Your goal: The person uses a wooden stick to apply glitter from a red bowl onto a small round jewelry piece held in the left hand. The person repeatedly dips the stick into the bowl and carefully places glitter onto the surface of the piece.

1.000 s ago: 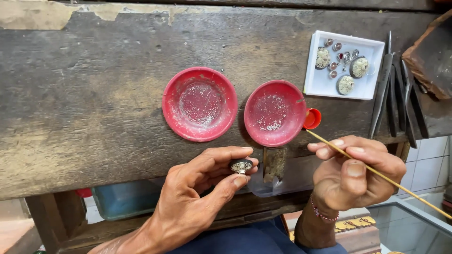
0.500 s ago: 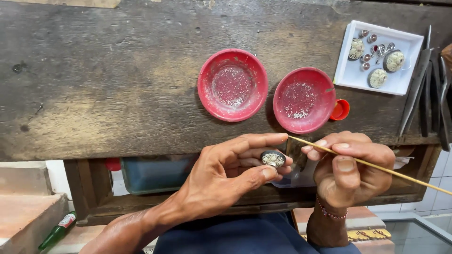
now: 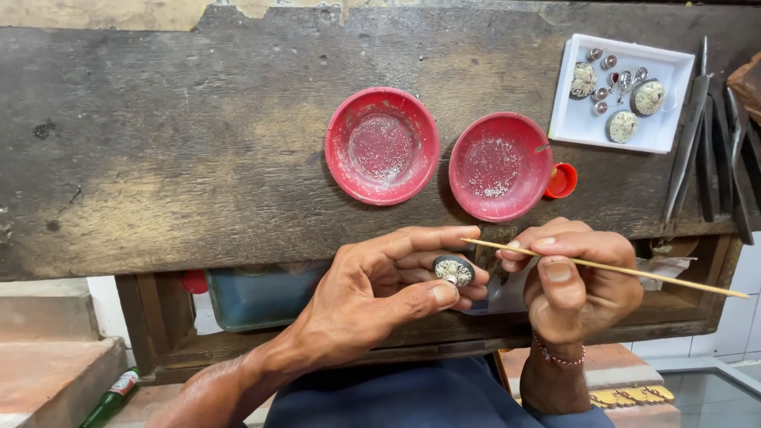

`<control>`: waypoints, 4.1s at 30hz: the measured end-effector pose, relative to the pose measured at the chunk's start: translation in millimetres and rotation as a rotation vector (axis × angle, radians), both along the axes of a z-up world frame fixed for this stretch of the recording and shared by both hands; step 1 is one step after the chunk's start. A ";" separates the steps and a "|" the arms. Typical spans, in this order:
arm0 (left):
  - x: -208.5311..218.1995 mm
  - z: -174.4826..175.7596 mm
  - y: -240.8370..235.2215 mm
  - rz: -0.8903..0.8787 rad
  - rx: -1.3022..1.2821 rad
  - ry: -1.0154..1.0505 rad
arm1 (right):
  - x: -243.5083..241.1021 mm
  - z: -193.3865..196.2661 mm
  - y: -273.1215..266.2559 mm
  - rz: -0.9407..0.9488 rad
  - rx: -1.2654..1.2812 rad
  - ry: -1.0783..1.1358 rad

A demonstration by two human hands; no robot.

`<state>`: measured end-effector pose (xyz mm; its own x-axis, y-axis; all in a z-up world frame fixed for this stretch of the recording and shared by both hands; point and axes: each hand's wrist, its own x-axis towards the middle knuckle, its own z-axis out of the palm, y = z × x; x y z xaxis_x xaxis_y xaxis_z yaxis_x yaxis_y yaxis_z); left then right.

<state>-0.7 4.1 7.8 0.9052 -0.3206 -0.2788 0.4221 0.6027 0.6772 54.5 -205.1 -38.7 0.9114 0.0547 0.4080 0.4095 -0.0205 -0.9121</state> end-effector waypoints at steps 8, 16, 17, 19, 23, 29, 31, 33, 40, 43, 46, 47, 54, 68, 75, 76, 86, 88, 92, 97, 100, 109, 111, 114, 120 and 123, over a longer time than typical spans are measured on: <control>-0.1 -1.1 2.2 -0.016 -0.039 0.036 | -2.2 -1.9 1.9 -0.077 -0.046 0.021; 2.3 1.3 4.6 -0.040 -0.085 0.085 | -1.8 -2.6 -1.0 -0.088 -0.096 0.036; 2.5 1.3 4.8 -0.041 -0.083 0.085 | -2.6 -4.0 -1.8 -0.090 -0.080 0.029; 2.3 1.5 5.1 -0.043 -0.081 0.087 | -4.2 -6.4 -3.8 -0.093 -0.064 0.024; 3.2 2.2 5.5 -0.051 -0.073 0.076 | -4.3 -8.1 -5.6 -0.081 -0.012 0.016; 5.1 3.8 5.0 -0.036 -0.083 0.086 | 0.3 -4.9 3.0 -0.099 -0.009 -0.040; 6.0 1.6 1.5 -0.048 -0.097 0.071 | 1.8 1.1 1.1 -0.114 -0.024 -0.064; 3.6 -3.1 -1.6 0.060 -0.124 0.137 | 2.9 8.2 -0.5 -0.111 0.022 -0.029; 5.2 -7.3 -10.0 0.119 0.081 0.102 | 24.7 -1.2 -46.4 -0.364 -0.122 -0.114; 2.6 -10.3 -13.8 0.128 0.126 0.129 | 22.9 -8.2 -63.6 -0.354 -0.202 -0.051; 1.8 -10.3 -16.0 0.133 0.127 0.122 | 25.0 -8.6 -68.4 -0.275 -0.291 -0.074; 1.9 -10.2 -16.6 0.138 0.142 0.115 | 26.3 -8.1 -66.9 -0.292 -0.322 -0.104; 2.4 -10.0 -20.2 0.162 0.193 0.122 | 35.0 2.7 -53.8 -0.271 -0.414 -0.092; 1.8 -9.7 -15.6 0.214 0.210 0.120 | 38.1 -0.7 -46.0 -0.290 -0.424 -0.111; 2.6 -9.3 -16.2 0.231 0.197 0.084 | 37.0 -2.5 -46.9 -0.290 -0.421 -0.098; 2.5 -9.4 -16.4 0.231 0.197 0.085 | 36.0 -3.0 -46.7 -0.290 -0.422 -0.098; 3.1 -8.3 -14.9 0.210 0.198 0.095 | 36.5 -2.7 -44.8 -0.322 -0.410 -0.071; 3.5 -7.4 -14.5 0.206 0.202 0.102 | 35.9 -3.5 -44.9 -0.316 -0.423 -0.078; 4.8 -6.4 -13.4 0.192 0.210 0.096 | 33.3 -4.5 -46.6 -0.328 -0.383 -0.051; 4.3 -7.6 -12.4 0.189 0.167 0.083 | 32.8 -2.2 -47.6 -0.322 -0.380 -0.024; 4.1 -8.0 -12.1 0.186 0.117 0.095 | 31.9 -3.3 -47.7 -0.339 -0.329 0.001; 4.4 -3.4 -13.6 0.285 0.160 -0.028 | 18.2 -4.6 -36.1 -0.225 -0.030 -0.022; 5.5 -1.7 -12.5 0.269 0.185 -0.097 | 8.6 3.3 -27.9 -0.253 -0.094 -0.005; 3.3 -2.4 -11.6 0.249 0.217 -0.079 | 5.3 7.0 -17.6 -0.108 0.042 -0.032; 2.1 -1.3 -8.4 0.242 0.242 -0.098 | -2.0 10.9 -0.7 0.059 -0.004 -0.007; 1.4 -3.6 -8.3 0.253 0.262 -0.121 | -7.4 9.4 3.7 0.089 0.025 0.033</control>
<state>0.6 -4.2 4.2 0.9781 -0.0149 -0.2075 0.1893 0.4775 0.8580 47.1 -201.4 -29.3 0.9163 0.1267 0.3798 0.3782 0.0374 -0.9250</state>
